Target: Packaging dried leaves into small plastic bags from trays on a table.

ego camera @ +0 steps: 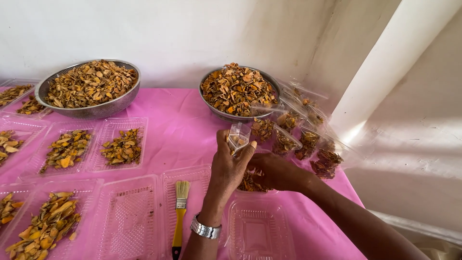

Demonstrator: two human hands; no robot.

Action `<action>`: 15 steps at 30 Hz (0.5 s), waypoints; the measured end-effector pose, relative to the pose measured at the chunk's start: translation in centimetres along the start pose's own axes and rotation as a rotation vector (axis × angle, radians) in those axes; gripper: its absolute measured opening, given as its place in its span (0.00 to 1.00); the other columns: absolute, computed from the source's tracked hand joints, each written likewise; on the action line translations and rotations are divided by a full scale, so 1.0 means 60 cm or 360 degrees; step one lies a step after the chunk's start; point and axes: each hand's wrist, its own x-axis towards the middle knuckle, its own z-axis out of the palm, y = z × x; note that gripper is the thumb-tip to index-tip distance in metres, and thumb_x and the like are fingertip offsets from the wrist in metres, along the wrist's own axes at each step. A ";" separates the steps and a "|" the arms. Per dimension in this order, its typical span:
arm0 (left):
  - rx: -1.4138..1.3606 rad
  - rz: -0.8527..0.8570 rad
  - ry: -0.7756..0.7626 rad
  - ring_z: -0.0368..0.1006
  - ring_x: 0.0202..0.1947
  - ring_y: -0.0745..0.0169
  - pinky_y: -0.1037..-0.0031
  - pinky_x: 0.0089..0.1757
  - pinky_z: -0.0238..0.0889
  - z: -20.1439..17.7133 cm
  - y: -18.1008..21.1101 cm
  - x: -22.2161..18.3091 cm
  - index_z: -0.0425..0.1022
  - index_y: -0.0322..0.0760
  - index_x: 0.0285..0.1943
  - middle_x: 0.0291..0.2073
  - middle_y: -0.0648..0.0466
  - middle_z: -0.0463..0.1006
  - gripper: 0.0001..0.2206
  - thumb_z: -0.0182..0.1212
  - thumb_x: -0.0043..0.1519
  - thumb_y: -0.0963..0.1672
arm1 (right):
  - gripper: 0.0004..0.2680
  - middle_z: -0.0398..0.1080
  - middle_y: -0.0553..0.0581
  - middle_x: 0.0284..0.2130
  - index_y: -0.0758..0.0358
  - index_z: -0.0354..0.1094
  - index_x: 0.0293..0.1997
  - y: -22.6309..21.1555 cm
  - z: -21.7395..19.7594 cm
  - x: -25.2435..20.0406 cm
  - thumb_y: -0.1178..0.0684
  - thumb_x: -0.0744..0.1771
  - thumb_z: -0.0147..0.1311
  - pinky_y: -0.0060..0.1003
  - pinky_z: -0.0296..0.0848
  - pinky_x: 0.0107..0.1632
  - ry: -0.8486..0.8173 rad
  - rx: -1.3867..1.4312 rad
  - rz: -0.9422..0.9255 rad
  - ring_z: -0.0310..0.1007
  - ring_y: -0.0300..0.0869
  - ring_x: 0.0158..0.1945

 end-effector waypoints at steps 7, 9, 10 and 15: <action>-0.0003 -0.0022 0.0018 0.81 0.42 0.40 0.47 0.47 0.71 0.003 0.001 0.006 0.59 0.46 0.60 0.37 0.41 0.82 0.26 0.65 0.58 0.53 | 0.21 0.68 0.66 0.55 0.59 0.69 0.61 -0.023 0.014 0.002 0.39 0.65 0.61 0.55 0.76 0.55 -0.0063 -0.0046 -0.0029 0.70 0.60 0.57; 0.0003 -0.0026 0.0033 0.81 0.44 0.37 0.45 0.47 0.70 0.002 -0.003 0.006 0.59 0.46 0.60 0.38 0.39 0.81 0.26 0.65 0.59 0.54 | 0.21 0.69 0.67 0.44 0.64 0.73 0.49 -0.018 0.038 0.006 0.36 0.63 0.64 0.57 0.75 0.49 0.0242 -0.0059 -0.0288 0.71 0.65 0.52; 0.0008 -0.0026 0.0039 0.81 0.44 0.37 0.45 0.47 0.70 0.001 -0.004 0.006 0.59 0.46 0.60 0.38 0.39 0.81 0.26 0.65 0.59 0.54 | 0.21 0.69 0.67 0.44 0.64 0.73 0.49 -0.009 0.046 0.009 0.36 0.63 0.64 0.57 0.75 0.49 0.0243 -0.0056 -0.0295 0.71 0.65 0.52; 0.0024 -0.0053 0.0029 0.81 0.44 0.38 0.47 0.48 0.69 -0.003 0.007 0.003 0.60 0.45 0.59 0.39 0.38 0.82 0.25 0.65 0.59 0.53 | 0.14 0.72 0.64 0.40 0.60 0.75 0.46 0.057 0.102 0.030 0.42 0.63 0.65 0.53 0.77 0.47 0.0251 0.0196 -0.0204 0.75 0.62 0.47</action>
